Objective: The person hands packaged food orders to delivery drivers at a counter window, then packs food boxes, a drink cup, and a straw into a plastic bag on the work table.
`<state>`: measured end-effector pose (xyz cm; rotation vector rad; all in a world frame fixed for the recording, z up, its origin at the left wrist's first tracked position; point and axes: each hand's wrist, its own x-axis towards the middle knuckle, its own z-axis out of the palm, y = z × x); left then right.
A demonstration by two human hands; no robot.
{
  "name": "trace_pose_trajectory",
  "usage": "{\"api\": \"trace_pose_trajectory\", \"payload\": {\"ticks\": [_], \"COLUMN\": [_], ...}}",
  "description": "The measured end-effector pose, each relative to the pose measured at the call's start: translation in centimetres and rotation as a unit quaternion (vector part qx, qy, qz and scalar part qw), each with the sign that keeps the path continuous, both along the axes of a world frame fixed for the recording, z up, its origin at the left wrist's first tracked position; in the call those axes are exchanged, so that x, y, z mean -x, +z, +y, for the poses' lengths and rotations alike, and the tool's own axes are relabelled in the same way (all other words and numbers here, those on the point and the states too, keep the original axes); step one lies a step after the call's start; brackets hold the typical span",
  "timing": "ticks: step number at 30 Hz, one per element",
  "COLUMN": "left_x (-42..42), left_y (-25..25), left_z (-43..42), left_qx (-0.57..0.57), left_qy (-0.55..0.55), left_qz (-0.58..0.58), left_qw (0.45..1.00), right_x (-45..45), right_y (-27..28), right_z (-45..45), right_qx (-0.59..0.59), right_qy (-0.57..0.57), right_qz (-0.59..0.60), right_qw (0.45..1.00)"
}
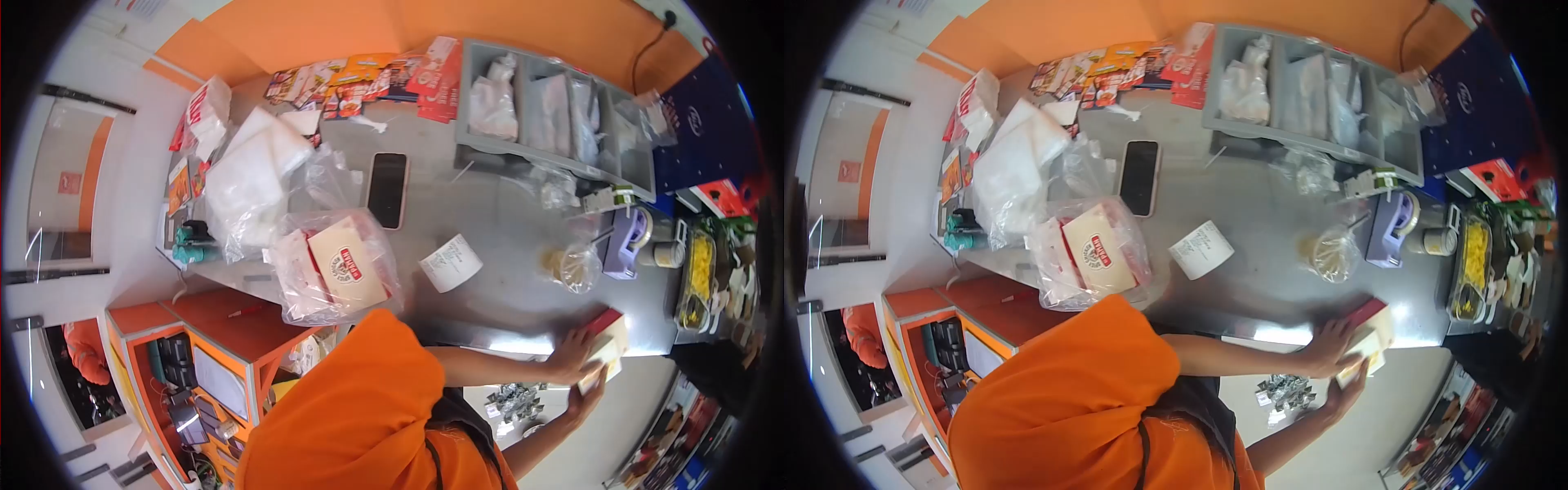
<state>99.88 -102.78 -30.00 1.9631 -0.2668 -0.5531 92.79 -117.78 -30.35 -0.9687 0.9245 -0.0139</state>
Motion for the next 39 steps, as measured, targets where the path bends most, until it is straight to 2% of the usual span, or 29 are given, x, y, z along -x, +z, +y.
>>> {"api": "trace_pose_trajectory", "payload": {"ticks": [1, 3, 6, 7, 9, 11, 13, 14, 15, 16, 17, 18, 19, 21, 23, 24, 26, 27, 30, 33, 37, 39], "left_x": [1.0, 3.1, 6.1, 7.2, 9.2, 8.6, 7.6, 7.2, 7.7, 7.8, 7.9, 8.7, 9.7, 12.1, 13.5, 14.3, 15.4, 15.8, 16.7, 16.3, 17.5, 18.1], "left_y": [1.0, 1.7, 2.7, 3.7, 7.3, 10.0, 12.4, 12.2, 12.5, 11.8, 10.6, 9.9, 8.6, 6.2, 6.5, 6.6, 8.0, 8.6, 9.1, 12.5, 13.2, 12.7], "left_z": [2.0, 4.6, 8.9, 10.9, 16.9, 25.1, 34.2, 38.7, 42.1, 45.5, 48.3, 50.6, 52.3, 54.1, 54.8, 55.1, 54.6, 54.3, 54.3, 53.0, 54.0, 55.0], "left_qx": [-0.001, -0.053, -0.046, -0.044, -0.062, 0.131, 0.172, 0.105, -0.145, -0.298, -0.392, -0.41, -0.371, -0.286, -0.185, -0.135, -0.02, 0.038, 0.061, 0.17, 0.156, 0.033], "left_qy": [-0.023, -0.042, -0.065, -0.076, -0.104, -0.09, 0.059, 0.18, 0.294, 0.347, 0.384, 0.411, 0.42, 0.437, 0.466, 0.479, 0.567, 0.607, 0.575, 0.554, 0.54, 0.547], "left_qz": [0.036, 0.05, 0.059, 0.057, -0.021, -0.015, -0.107, -0.238, -0.308, -0.245, -0.225, -0.172, -0.146, -0.092, -0.112, -0.119, -0.092, -0.076, -0.183, -0.13, -0.16, -0.204], "left_qw": [0.999, 0.996, 0.995, 0.995, 0.992, 0.987, 0.977, 0.948, 0.893, 0.855, 0.805, 0.795, 0.815, 0.848, 0.858, 0.859, 0.819, 0.79, 0.795, 0.804, 0.811, 0.811], "right_x": [1.7, 4.4, 7.3, 8.6, 11.4, 14.1, 13.7, 12.4, 10.5, 8.3, 5.5, 2.4, -1.4, -8.6, -13.5, -14.7, -16.9, -17.2, -16.5, -14.6, -14.5, -13.2], "right_y": [-0.1, 0.6, 2.1, 3.2, 4.0, 3.9, 3.4, 3.0, 2.7, 2.5, 2.6, 2.9, 4.6, 5.9, 10.5, 11.9, 12.5, 13.1, 12.9, 13.2, 10.6, 10.8], "right_z": [1.1, 4.2, 9.7, 11.2, 13.2, 13.3, 15.9, 17.4, 19.2, 20.9, 23.0, 25.3, 28.8, 34.1, 41.2, 44.2, 48.0, 49.5, 53.9, 57.8, 58.5, 57.6], "right_qx": [-0.046, -0.022, 0.012, 0.016, -0.01, -0.067, -0.081, -0.088, -0.095, -0.101, -0.105, -0.114, -0.108, -0.135, -0.07, -0.048, 0.004, 0.026, 0.008, 0.001, -0.072, -0.07], "right_qy": [-0.012, -0.003, -0.029, -0.017, 0.002, 0.013, 0.066, 0.11, 0.153, 0.204, 0.258, 0.31, 0.335, 0.488, 0.647, 0.704, 0.803, 0.843, 0.927, 0.953, 0.92, 0.864], "right_qz": [-0.007, 0.026, 0.023, 0.041, -0.003, -0.037, -0.089, -0.122, -0.153, -0.177, -0.191, -0.203, -0.156, -0.111, -0.001, -0.005, 0.049, 0.084, 0.085, 0.084, 0.037, 0.03], "right_qw": [0.999, 0.999, 0.999, 0.999, 1.0, 0.997, 0.991, 0.982, 0.972, 0.958, 0.941, 0.922, 0.923, 0.855, 0.759, 0.709, 0.593, 0.53, 0.364, 0.293, 0.384, 0.497]}}
